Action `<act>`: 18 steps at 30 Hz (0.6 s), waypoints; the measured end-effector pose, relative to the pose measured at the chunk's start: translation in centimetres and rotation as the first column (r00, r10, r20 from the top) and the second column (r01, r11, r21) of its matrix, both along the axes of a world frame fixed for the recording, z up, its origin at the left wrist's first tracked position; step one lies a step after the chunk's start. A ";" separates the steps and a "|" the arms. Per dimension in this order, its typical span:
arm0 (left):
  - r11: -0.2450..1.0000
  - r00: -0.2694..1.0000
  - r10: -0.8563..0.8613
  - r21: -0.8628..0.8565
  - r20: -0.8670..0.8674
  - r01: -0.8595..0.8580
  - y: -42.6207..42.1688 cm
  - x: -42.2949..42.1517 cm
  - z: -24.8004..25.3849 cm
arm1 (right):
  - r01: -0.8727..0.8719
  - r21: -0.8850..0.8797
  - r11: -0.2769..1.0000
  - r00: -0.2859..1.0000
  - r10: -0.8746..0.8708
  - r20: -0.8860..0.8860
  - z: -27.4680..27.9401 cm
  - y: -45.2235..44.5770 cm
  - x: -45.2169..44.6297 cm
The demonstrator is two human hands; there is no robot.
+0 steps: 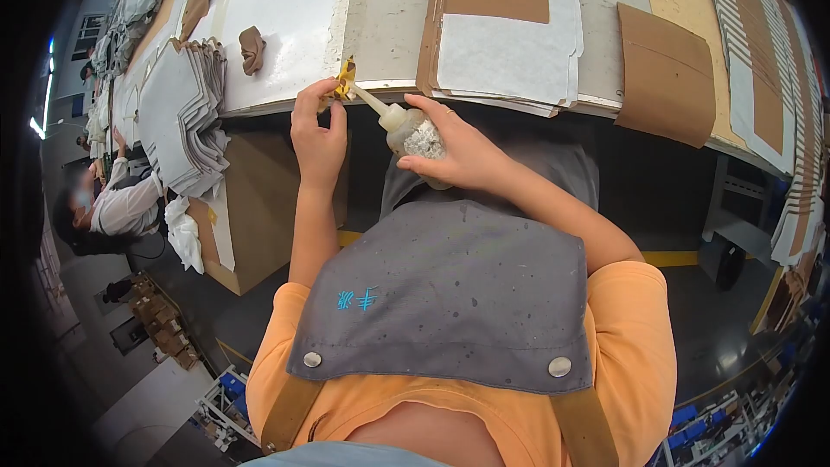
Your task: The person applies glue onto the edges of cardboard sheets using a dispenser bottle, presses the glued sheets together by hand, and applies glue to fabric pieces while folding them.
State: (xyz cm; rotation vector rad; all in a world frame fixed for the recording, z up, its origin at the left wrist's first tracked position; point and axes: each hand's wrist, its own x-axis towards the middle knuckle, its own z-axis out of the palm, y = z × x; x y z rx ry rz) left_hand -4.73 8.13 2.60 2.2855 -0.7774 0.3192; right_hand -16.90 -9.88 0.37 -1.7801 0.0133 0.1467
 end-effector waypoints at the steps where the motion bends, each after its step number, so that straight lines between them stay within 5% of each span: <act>1: 0.999 1.000 -0.006 -0.035 -0.016 0.005 0.0 0.0 0.1 | -0.002 -0.001 1.000 1.000 0.002 -0.002 0.0 0.1 0.0; 18: 0.896 0.869 -0.171 -0.440 -0.464 -0.059 0.5 -0.4 0.6 | 0.016 -0.012 1.000 0.998 -0.015 0.055 0.3 0.6 -0.1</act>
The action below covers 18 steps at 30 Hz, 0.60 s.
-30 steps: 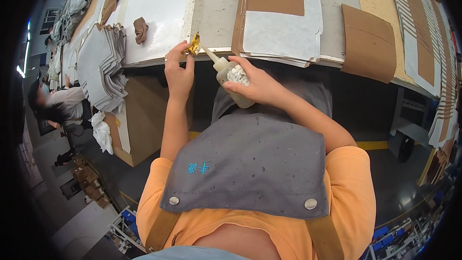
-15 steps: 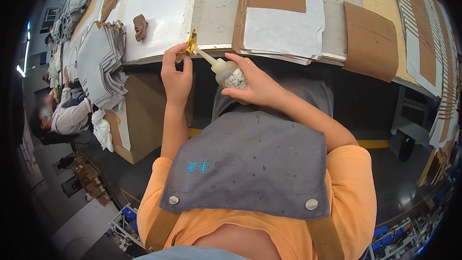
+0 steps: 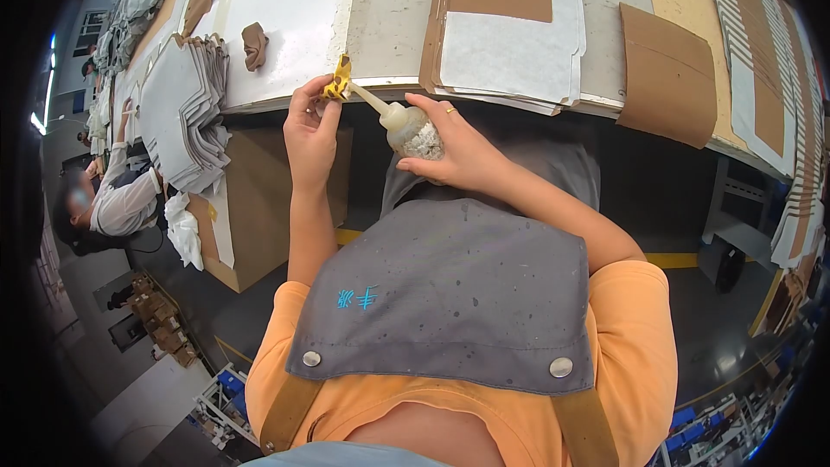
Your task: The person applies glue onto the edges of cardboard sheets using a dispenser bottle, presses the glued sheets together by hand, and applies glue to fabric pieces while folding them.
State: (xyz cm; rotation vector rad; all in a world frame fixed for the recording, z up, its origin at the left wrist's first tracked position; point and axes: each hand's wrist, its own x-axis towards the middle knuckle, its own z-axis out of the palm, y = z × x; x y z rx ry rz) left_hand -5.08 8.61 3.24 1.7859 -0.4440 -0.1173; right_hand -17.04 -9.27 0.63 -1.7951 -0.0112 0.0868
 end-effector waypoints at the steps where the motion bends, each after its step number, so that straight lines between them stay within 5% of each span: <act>1: 1.000 1.000 -0.003 -0.013 -0.017 0.003 0.0 0.0 0.0 | 0.001 0.004 1.000 1.000 -0.001 0.002 0.1 0.0 0.0; 10: 0.938 0.893 -0.067 -0.334 -0.445 -0.096 0.2 0.4 0.3 | 0.031 0.093 0.995 0.986 -0.046 0.163 0.7 0.3 0.6; 13: 0.922 0.893 -0.011 -0.351 -0.450 -0.165 0.7 1.5 -0.6 | -0.009 0.150 0.989 0.989 -0.013 0.145 2.1 0.7 2.5; 18: 0.891 0.921 0.099 -0.380 -0.376 -0.250 2.7 4.3 -1.9 | 0.138 0.268 0.953 0.917 -0.226 0.329 1.0 2.4 10.8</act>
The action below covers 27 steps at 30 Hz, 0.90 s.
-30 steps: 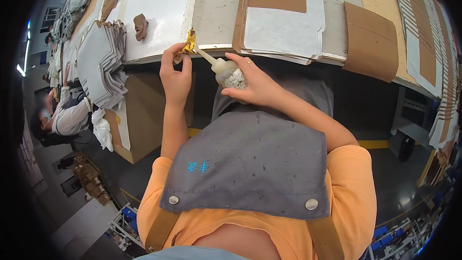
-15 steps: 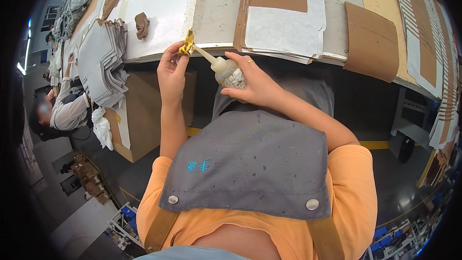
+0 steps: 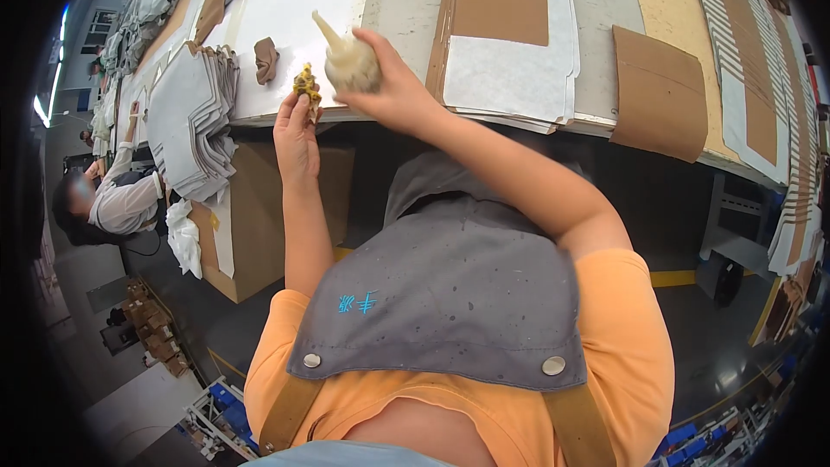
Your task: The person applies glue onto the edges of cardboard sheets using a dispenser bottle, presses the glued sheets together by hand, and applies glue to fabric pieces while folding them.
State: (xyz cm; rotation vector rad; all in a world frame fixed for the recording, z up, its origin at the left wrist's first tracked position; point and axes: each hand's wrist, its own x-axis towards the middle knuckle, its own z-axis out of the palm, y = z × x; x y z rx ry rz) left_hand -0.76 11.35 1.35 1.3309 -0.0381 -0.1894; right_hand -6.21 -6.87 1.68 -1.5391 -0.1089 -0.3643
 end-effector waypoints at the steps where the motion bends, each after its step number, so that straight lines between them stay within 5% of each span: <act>1: 0.999 0.999 0.032 0.020 0.010 -0.032 0.3 0.8 -0.1 | 0.072 -0.005 0.997 0.996 -0.072 0.061 -0.7 0.4 2.2; 4: 0.992 0.993 0.111 0.050 0.041 -0.113 1.3 3.8 -0.9 | 0.253 -0.033 0.967 0.958 -0.245 0.145 -1.9 1.3 8.0; 7: 0.979 0.984 0.164 0.113 0.069 -0.171 1.8 6.7 -2.9 | 0.175 -0.323 0.930 0.974 -0.211 -0.082 -5.0 0.6 11.4; 12: 0.942 0.987 0.134 0.296 0.091 -0.156 1.8 8.8 -5.6 | 0.070 -0.304 0.950 0.966 -0.140 -0.216 -4.6 -0.2 11.4; 15: 0.876 0.965 0.098 0.439 0.245 -0.200 2.2 10.7 -7.8 | 0.058 -0.328 0.943 0.964 -0.139 -0.229 -5.0 -0.4 11.3; 18: 0.619 0.898 0.053 0.691 0.437 -0.373 3.0 12.3 -10.0 | 0.052 -0.385 0.921 0.966 -0.145 -0.215 -5.1 -0.4 11.3; 21: 0.439 0.836 0.005 0.749 0.549 -0.495 2.8 11.8 -9.4 | 0.061 -0.415 0.908 0.967 -0.157 -0.201 -5.2 -0.6 11.7; 27: 0.590 0.808 0.059 0.633 0.586 -0.502 3.2 10.2 -5.4 | 0.053 -0.447 0.893 0.969 -0.155 -0.194 -4.7 -1.4 11.8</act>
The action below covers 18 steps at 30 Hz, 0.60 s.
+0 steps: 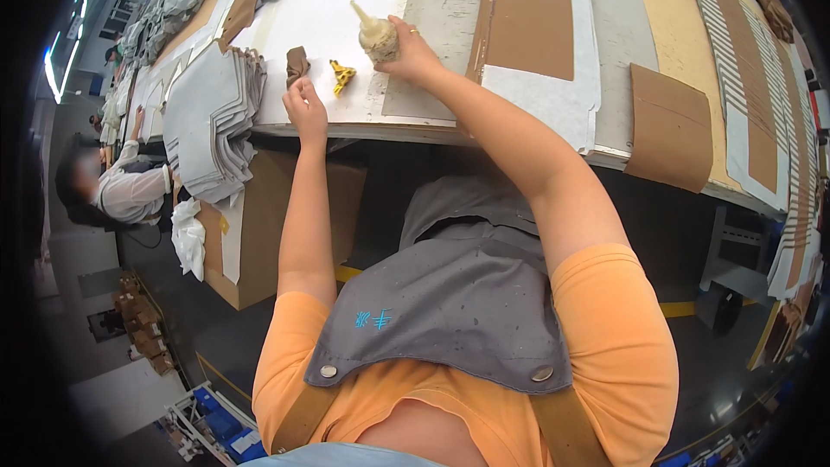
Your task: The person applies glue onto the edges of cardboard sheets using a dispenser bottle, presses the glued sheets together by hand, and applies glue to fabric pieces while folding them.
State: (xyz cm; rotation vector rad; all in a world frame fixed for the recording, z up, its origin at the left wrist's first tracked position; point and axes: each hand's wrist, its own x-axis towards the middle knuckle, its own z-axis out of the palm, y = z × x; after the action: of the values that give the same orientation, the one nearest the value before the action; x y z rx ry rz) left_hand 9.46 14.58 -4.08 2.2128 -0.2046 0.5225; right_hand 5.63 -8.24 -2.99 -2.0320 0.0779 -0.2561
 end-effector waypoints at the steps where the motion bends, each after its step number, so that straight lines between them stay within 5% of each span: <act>1: 0.998 0.996 0.042 0.053 0.083 -0.046 0.7 0.3 0.1 | -0.003 -0.010 1.000 1.000 0.003 0.002 0.0 -0.1 0.0; 3: 0.978 0.962 0.104 0.148 0.253 -0.144 2.1 2.0 0.5 | -0.016 -0.005 1.000 1.000 0.016 -0.013 -0.2 -0.2 0.2; 8: 0.922 0.956 0.278 0.302 -0.087 -0.241 3.6 5.2 0.7 | 0.001 -0.067 0.998 1.000 -0.002 -0.019 0.9 -0.2 -0.3; 18: 0.943 0.955 0.167 0.322 -0.244 -0.083 3.7 9.2 -0.5 | -0.152 -0.079 0.985 0.988 0.153 0.006 3.7 -0.7 -5.0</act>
State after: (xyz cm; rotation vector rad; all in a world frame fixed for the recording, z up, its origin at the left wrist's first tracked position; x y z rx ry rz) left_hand 18.67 18.23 -4.62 2.5880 0.0016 0.2646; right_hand 0.62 -8.98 0.68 -2.1015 -0.0964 -0.1778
